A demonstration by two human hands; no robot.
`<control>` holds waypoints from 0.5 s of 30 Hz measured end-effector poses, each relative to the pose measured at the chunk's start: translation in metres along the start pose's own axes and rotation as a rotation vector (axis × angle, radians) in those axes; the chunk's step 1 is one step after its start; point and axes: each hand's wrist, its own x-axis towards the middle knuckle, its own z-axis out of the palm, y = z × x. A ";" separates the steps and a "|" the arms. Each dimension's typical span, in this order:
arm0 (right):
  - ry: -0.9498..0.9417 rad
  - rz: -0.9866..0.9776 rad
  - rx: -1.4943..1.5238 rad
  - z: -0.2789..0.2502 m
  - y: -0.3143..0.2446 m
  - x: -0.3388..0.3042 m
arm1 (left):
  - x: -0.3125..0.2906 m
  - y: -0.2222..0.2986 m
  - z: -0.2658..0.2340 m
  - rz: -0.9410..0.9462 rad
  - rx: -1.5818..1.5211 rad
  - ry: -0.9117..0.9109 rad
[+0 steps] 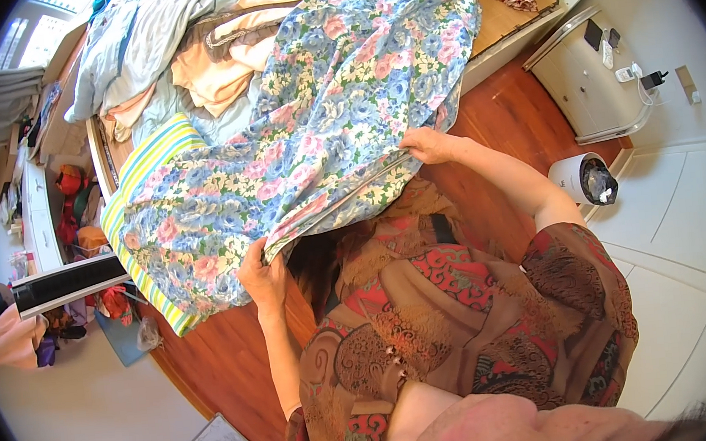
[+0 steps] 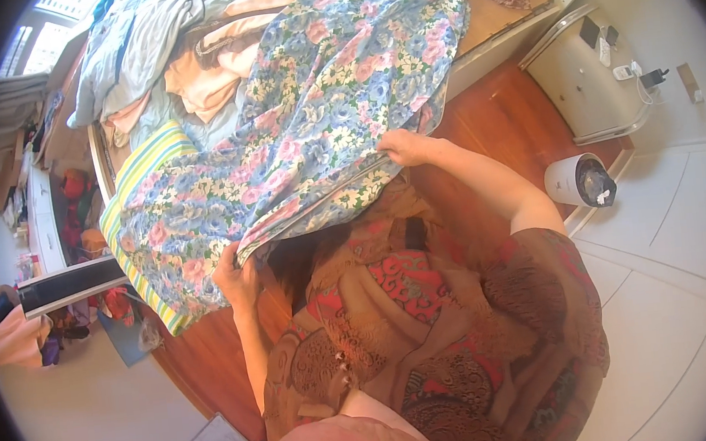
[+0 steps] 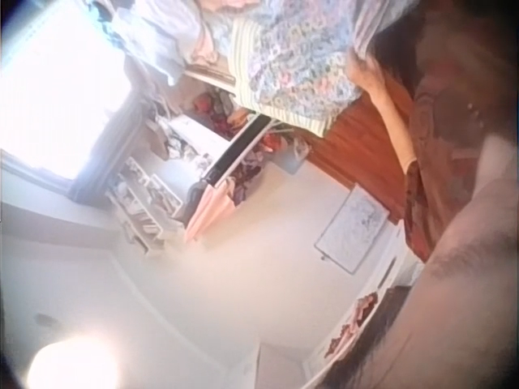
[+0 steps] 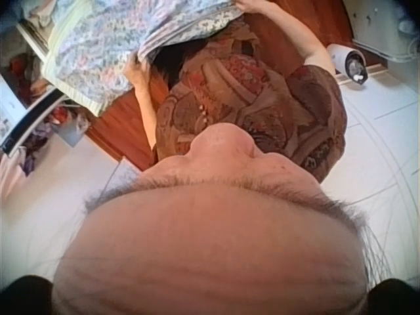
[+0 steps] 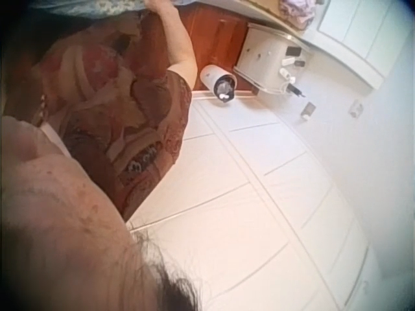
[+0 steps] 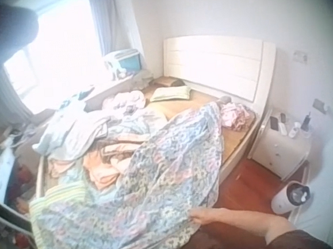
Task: The person folds a floral dress by hand on a bed, smooths the fabric, and stacks it next to two striped pillowcases.
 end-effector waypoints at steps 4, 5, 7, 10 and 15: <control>-0.079 0.019 -0.012 0.007 -0.008 -0.006 | 0.000 0.006 0.003 -0.009 -0.027 -0.005; -0.040 0.020 -0.006 0.012 -0.009 -0.005 | 0.001 0.010 0.001 -0.025 -0.016 -0.025; -0.038 0.013 -0.023 0.016 -0.007 -0.001 | 0.001 0.009 0.000 -0.048 -0.008 -0.021; 0.084 -0.008 -0.110 0.020 0.007 0.007 | 0.003 0.006 -0.002 -0.015 -0.005 -0.010; -0.031 -0.006 -0.080 0.012 0.004 0.009 | 0.001 0.002 0.001 -0.019 -0.017 0.010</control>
